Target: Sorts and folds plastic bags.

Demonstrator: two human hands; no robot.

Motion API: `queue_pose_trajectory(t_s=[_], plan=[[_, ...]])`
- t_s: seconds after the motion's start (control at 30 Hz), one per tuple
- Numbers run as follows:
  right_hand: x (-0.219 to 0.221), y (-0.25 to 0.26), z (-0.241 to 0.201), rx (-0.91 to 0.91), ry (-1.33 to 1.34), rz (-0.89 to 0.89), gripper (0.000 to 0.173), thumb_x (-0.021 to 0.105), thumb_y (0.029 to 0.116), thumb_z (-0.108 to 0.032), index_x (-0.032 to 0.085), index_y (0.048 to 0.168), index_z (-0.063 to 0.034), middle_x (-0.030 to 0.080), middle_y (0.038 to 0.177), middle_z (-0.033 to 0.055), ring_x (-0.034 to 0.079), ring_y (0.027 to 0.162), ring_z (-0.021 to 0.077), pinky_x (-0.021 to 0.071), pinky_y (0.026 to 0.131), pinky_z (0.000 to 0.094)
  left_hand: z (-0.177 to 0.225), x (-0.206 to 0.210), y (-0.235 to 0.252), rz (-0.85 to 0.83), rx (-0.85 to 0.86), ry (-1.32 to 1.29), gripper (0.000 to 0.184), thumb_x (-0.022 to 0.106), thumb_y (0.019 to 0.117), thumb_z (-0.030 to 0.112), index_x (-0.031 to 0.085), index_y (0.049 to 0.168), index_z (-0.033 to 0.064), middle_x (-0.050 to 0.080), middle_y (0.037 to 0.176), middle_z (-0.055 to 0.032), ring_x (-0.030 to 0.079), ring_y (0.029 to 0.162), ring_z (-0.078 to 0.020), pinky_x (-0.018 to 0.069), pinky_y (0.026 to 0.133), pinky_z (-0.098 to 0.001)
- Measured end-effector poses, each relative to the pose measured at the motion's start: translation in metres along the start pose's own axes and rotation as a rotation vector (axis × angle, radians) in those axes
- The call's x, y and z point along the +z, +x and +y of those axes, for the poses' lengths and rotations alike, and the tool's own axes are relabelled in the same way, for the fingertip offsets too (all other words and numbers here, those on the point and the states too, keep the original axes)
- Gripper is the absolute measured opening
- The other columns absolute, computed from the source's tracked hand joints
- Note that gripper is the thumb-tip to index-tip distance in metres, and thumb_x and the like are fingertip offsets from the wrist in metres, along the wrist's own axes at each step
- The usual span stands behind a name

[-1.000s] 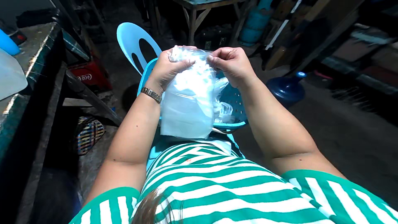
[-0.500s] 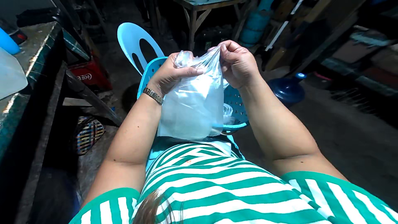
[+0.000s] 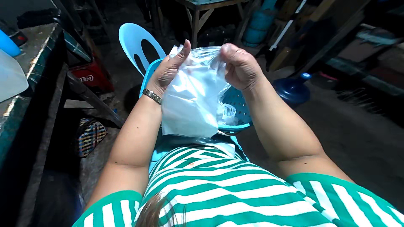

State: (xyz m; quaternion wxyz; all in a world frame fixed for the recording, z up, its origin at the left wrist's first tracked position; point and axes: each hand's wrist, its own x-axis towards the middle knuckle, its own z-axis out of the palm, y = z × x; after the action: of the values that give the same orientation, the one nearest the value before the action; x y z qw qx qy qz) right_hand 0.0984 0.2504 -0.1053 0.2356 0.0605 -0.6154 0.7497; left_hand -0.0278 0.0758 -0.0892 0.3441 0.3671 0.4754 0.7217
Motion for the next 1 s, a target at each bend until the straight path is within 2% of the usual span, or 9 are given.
queue_pose_trajectory(t_s=[0.13,0.23,0.33,0.43,0.53,0.67,0.8,0.93,1.0], plan=[[0.001,0.005,-0.004,0.103,0.232,0.098,0.034,0.029,0.1137,-0.028,0.056,0.101,-0.0124,0.070,0.081,0.0003,0.070,0.076,0.0087,0.0601,0.076,0.0265,-0.001,-0.001,-0.006,-0.155,-0.041,0.165,0.017,0.052,0.1005,0.003,0.061,0.094,0.0147,0.071,0.078,0.0081,0.068,0.073,0.0001,0.0591,0.071,-0.0192],[0.001,0.003,0.001,0.157,-0.001,-0.045,0.045,0.027,0.1123,-0.037,0.058,0.087,-0.0169,0.062,0.071,-0.0067,0.060,0.065,0.0022,0.0541,0.066,0.0213,-0.002,0.000,-0.004,-0.091,-0.015,0.089,0.019,0.045,0.1061,0.009,0.060,0.098,0.0151,0.071,0.081,0.0067,0.069,0.076,-0.0007,0.0591,0.073,-0.0199],[-0.003,-0.003,0.005,0.063,-0.094,-0.311,0.016,0.065,0.0923,-0.021,0.067,0.076,-0.0241,0.068,0.070,-0.0141,0.062,0.064,-0.0048,0.0551,0.063,0.0166,-0.001,-0.002,0.000,-0.058,-0.017,-0.033,0.028,0.033,0.1122,0.022,0.059,0.106,0.0132,0.073,0.085,0.0021,0.072,0.080,-0.0048,0.0614,0.074,-0.0234],[-0.009,0.000,0.007,-0.033,-0.007,-0.478,0.011,0.078,0.0875,-0.025,0.076,0.098,-0.0235,0.075,0.092,-0.0129,0.069,0.083,-0.0033,0.0588,0.077,0.0190,-0.002,-0.007,-0.005,-0.094,0.050,-0.029,0.035,0.028,0.1123,0.027,0.060,0.107,0.0142,0.074,0.088,0.0034,0.072,0.085,-0.0040,0.0610,0.080,-0.0233],[-0.012,0.000,0.008,-0.036,0.156,-0.416,0.014,0.073,0.0910,-0.019,0.073,0.105,-0.0167,0.077,0.100,-0.0028,0.072,0.092,0.0061,0.0599,0.086,0.0271,-0.007,-0.011,-0.009,-0.170,0.154,-0.014,0.009,0.051,0.1003,0.014,0.060,0.103,0.0155,0.075,0.089,0.0066,0.072,0.085,-0.0019,0.0601,0.080,-0.0208],[-0.004,0.000,0.010,-0.045,0.259,-0.208,0.015,0.058,0.0908,-0.009,0.070,0.093,-0.0182,0.075,0.089,-0.0021,0.071,0.083,0.0062,0.0597,0.078,0.0264,-0.010,-0.014,-0.009,-0.268,0.197,-0.045,0.035,0.078,0.0772,0.010,0.060,0.106,0.0173,0.075,0.093,0.0091,0.071,0.088,-0.0006,0.0597,0.081,-0.0200],[-0.003,0.002,0.008,-0.087,0.254,-0.084,0.016,0.049,0.0927,-0.009,0.062,0.093,-0.0183,0.070,0.084,-0.0032,0.068,0.078,0.0064,0.0574,0.075,0.0264,-0.005,-0.001,0.002,-0.051,0.145,0.228,0.025,0.063,0.0844,-0.007,0.059,0.104,0.0084,0.069,0.085,0.0068,0.067,0.077,-0.0002,0.0584,0.074,-0.0190],[0.008,0.003,0.007,-0.024,-0.216,-0.020,0.027,0.067,0.0830,0.004,0.056,0.102,-0.0114,0.064,0.090,-0.0050,0.062,0.080,0.0020,0.0558,0.077,0.0214,-0.012,0.003,0.019,0.358,0.155,0.296,0.013,0.066,0.0890,-0.005,0.061,0.097,0.0039,0.062,0.078,0.0016,0.062,0.070,-0.0041,0.0554,0.069,-0.0209],[0.012,0.006,0.009,-0.026,-0.440,0.064,0.042,0.070,0.0806,0.010,0.054,0.118,-0.0009,0.063,0.100,0.0033,0.063,0.085,0.0052,0.0565,0.078,0.0231,-0.017,-0.005,0.023,0.398,0.195,0.385,0.014,0.070,0.0866,-0.004,0.062,0.095,0.0026,0.063,0.078,0.0003,0.062,0.070,-0.0052,0.0554,0.069,-0.0226]])
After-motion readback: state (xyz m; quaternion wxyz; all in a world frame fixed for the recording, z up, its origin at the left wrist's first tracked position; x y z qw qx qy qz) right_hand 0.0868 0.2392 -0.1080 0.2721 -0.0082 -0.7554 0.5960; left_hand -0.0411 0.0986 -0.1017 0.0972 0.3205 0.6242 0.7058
